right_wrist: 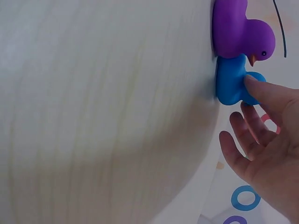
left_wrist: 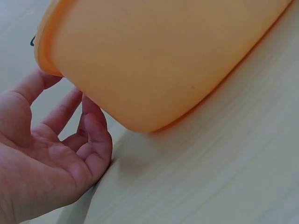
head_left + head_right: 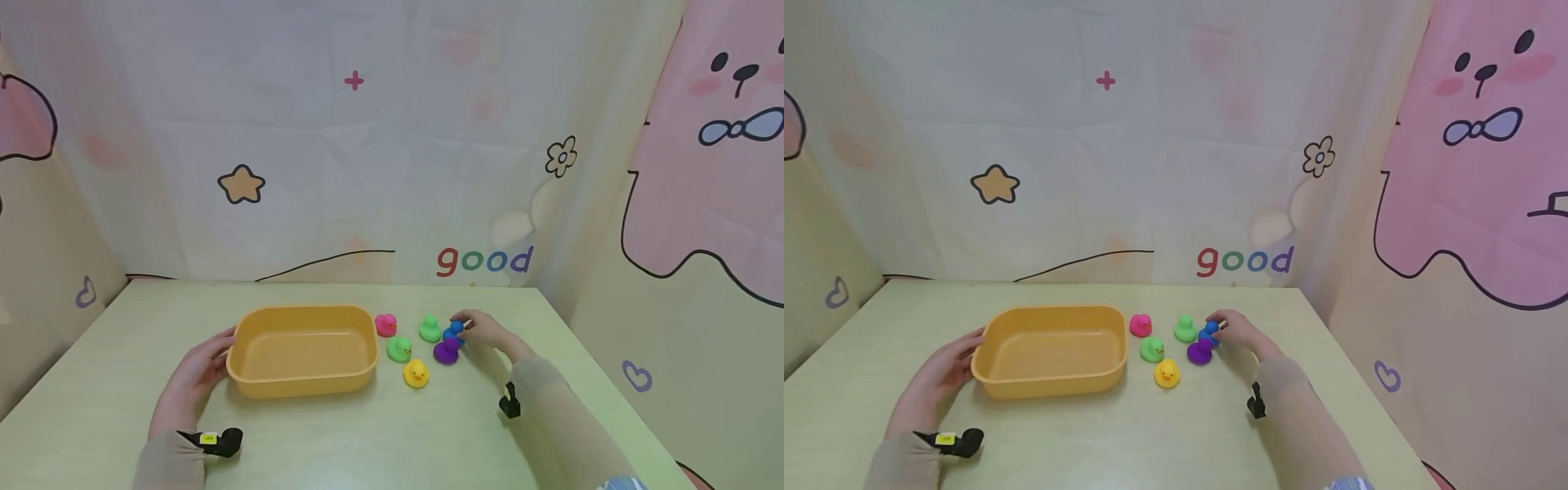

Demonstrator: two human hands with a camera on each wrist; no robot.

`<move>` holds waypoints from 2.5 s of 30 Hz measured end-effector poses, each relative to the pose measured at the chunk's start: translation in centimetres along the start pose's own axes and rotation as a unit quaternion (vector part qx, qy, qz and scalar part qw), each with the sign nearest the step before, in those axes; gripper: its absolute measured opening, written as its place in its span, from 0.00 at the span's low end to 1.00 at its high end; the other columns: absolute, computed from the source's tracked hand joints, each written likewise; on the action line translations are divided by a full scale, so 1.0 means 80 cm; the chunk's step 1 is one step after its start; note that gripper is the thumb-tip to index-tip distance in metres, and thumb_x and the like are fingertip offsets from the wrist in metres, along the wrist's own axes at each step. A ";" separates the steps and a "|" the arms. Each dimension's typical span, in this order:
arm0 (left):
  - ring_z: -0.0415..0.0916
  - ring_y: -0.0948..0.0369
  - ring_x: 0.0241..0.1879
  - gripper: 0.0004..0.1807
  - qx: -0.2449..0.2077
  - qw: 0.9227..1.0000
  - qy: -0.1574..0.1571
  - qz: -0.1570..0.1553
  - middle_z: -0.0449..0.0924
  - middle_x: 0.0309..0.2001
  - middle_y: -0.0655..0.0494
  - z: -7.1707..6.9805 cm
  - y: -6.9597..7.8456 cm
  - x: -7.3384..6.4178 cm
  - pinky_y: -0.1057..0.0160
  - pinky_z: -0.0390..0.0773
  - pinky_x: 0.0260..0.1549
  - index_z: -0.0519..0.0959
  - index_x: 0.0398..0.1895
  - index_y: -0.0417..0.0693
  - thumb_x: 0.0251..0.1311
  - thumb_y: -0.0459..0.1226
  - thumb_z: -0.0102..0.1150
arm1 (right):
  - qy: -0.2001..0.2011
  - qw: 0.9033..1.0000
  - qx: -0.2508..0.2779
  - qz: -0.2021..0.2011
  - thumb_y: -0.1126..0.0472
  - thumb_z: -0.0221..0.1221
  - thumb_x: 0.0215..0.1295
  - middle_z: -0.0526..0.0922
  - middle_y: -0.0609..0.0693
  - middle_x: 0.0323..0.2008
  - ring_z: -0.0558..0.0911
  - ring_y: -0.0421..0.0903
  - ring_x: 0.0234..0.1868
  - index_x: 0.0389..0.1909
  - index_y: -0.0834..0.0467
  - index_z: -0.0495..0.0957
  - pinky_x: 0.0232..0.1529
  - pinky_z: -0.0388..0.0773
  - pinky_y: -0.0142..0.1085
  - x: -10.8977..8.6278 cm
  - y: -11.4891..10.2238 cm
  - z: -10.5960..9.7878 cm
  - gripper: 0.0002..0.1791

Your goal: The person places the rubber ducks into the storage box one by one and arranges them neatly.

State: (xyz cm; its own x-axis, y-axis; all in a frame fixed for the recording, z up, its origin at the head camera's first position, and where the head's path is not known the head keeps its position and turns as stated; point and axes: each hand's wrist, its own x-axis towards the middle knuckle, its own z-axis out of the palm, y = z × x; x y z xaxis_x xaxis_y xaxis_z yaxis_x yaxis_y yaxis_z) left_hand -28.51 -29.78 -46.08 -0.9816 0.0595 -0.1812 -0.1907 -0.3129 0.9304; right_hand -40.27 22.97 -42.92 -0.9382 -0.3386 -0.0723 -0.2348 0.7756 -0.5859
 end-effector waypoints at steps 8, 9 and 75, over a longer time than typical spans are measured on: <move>0.79 0.73 0.42 0.11 0.010 1.000 0.006 -0.004 0.80 0.39 0.79 0.000 -0.001 0.002 0.72 0.79 0.42 0.79 0.50 0.71 0.69 0.43 0.56 | 0.031 0.999 0.004 0.007 0.63 0.61 0.64 0.78 0.62 0.46 0.76 0.53 0.45 0.52 0.66 0.75 0.47 0.77 0.42 -0.004 0.005 0.000 0.17; 0.79 0.73 0.42 0.15 0.013 1.000 0.008 -0.007 0.80 0.39 0.80 0.000 -0.001 0.003 0.72 0.79 0.43 0.76 0.56 0.69 0.69 0.44 0.56 | 0.039 0.999 0.000 0.006 0.63 0.62 0.64 0.78 0.61 0.45 0.76 0.53 0.44 0.51 0.66 0.75 0.46 0.77 0.42 -0.005 0.007 0.000 0.17; 0.79 0.73 0.43 0.12 0.001 1.000 0.004 -0.010 0.80 0.40 0.79 0.001 0.000 0.000 0.73 0.79 0.44 0.78 0.52 0.69 0.69 0.44 0.57 | 0.141 0.981 -0.025 0.128 0.47 0.57 0.68 0.77 0.66 0.47 0.75 0.58 0.47 0.49 0.71 0.71 0.50 0.75 0.47 -0.035 -0.016 -0.024 0.28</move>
State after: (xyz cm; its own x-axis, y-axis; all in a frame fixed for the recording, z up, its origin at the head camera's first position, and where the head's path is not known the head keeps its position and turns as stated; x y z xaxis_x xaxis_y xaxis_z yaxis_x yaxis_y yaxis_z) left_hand -28.53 -29.73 -46.08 -0.9775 0.0577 -0.2028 -0.2107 -0.3095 0.9273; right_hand -37.81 23.93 -40.40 -0.9995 0.0271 0.0186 0.0129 0.8437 -0.5367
